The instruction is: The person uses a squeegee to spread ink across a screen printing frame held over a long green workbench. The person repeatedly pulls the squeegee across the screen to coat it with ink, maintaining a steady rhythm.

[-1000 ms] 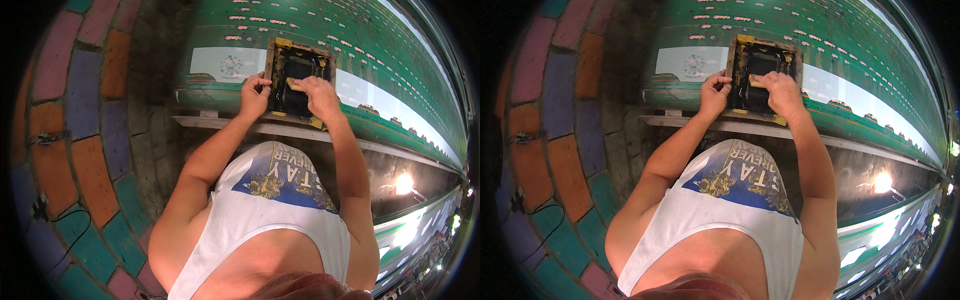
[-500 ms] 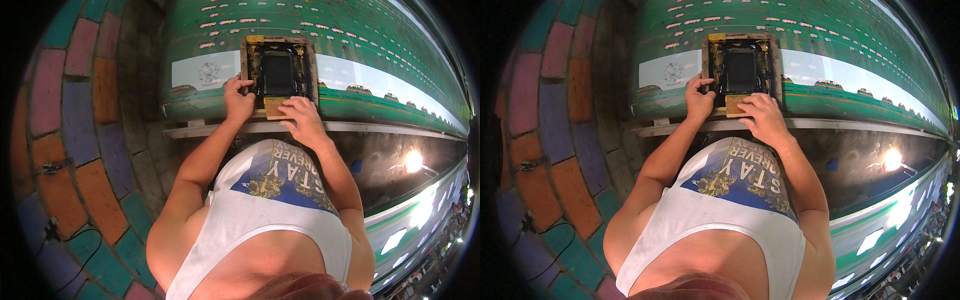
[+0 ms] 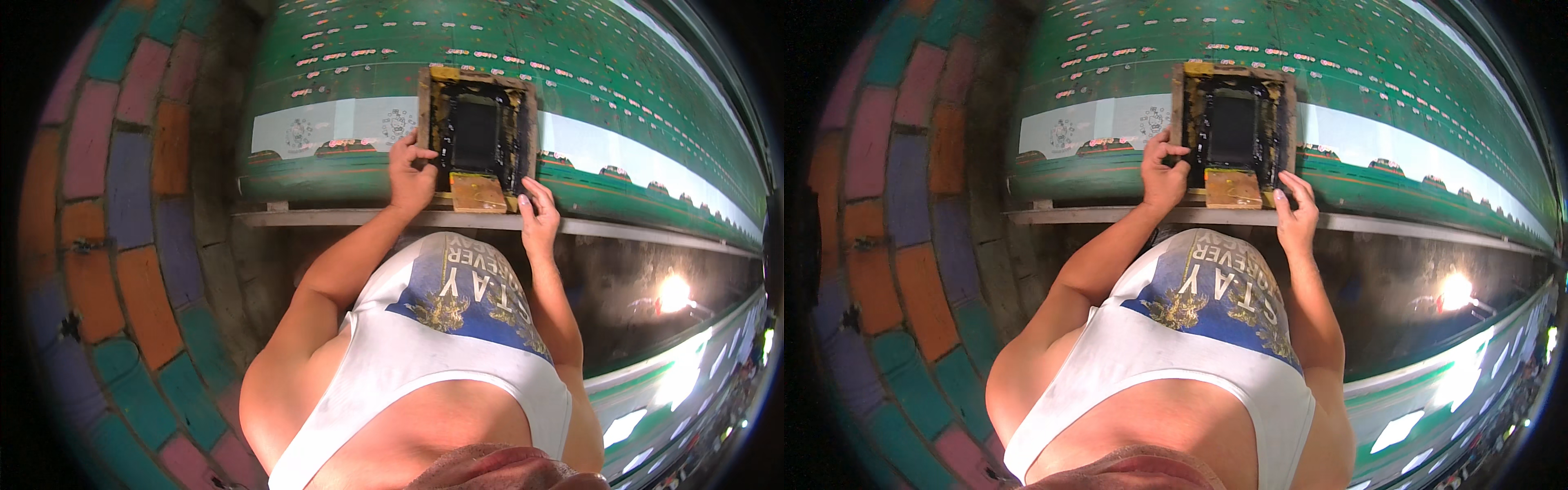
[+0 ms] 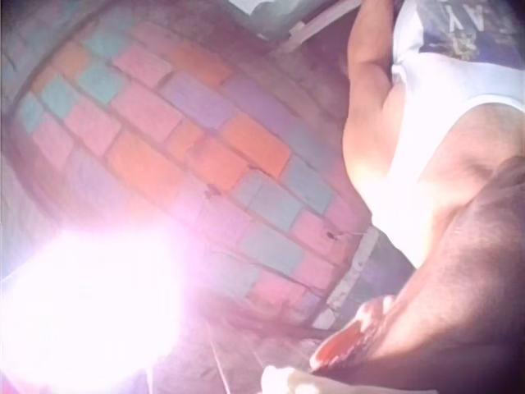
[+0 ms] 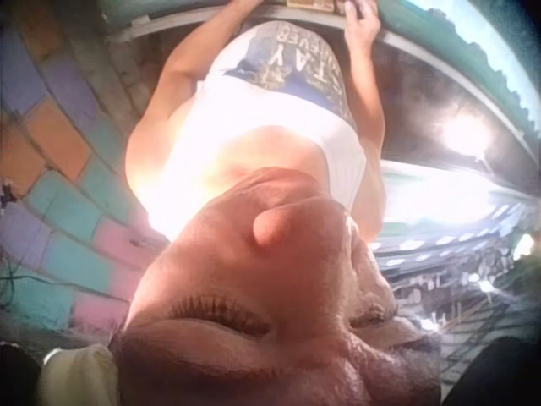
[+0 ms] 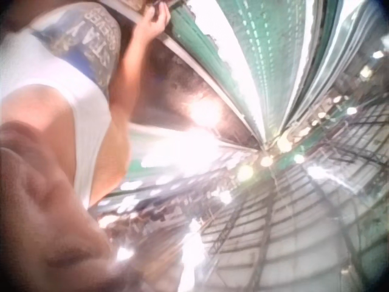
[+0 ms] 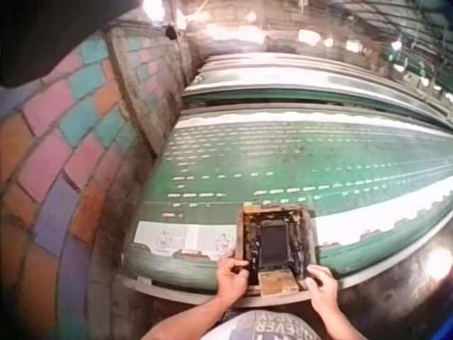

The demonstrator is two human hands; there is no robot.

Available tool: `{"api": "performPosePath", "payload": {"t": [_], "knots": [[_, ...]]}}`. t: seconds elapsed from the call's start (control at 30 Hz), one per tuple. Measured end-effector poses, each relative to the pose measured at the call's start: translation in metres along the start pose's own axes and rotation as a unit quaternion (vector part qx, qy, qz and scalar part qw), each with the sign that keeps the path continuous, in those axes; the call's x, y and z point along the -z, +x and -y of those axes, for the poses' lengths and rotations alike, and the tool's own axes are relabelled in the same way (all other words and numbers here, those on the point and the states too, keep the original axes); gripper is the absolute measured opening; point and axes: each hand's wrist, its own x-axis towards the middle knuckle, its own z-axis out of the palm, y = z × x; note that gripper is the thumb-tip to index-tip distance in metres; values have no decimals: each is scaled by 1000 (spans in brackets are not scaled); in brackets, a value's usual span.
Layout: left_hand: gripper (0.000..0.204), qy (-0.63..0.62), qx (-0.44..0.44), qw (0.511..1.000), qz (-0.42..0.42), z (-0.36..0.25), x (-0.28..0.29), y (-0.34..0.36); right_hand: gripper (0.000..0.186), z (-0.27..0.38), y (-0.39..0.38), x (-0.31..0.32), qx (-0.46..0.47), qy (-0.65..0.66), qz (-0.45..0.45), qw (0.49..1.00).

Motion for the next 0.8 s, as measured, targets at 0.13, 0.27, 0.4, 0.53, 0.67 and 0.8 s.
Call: {"api": "performPosePath", "payload": {"t": [0.13, 0.27, 0.4, 0.53, 0.67, 0.8], "knots": [[24, -23, 38, 999, -4, -9, -47, -9, 34, -14, 11, 53, -6, -4, 24, 1000], [24, -5, 57, 998, -2, -14, -62, -11, 33, -11, 21, 76, 94, -142, 59, 984], [24, -38, 78, 996, -6, -12, -70, -12, 31, 17, 25, 75, 200, -201, 137, 949], [23, -65, 94, 993, -6, -7, -71, -11, 42, 38, 32, 60, 274, -215, 240, 906], [22, -63, 116, 991, 4, -13, -73, -10, 44, 53, 45, 45, 301, -263, 270, 876], [19, -63, 121, 991, -3, -13, -68, -10, 40, 59, 68, 41, 342, -302, 313, 833]]}}
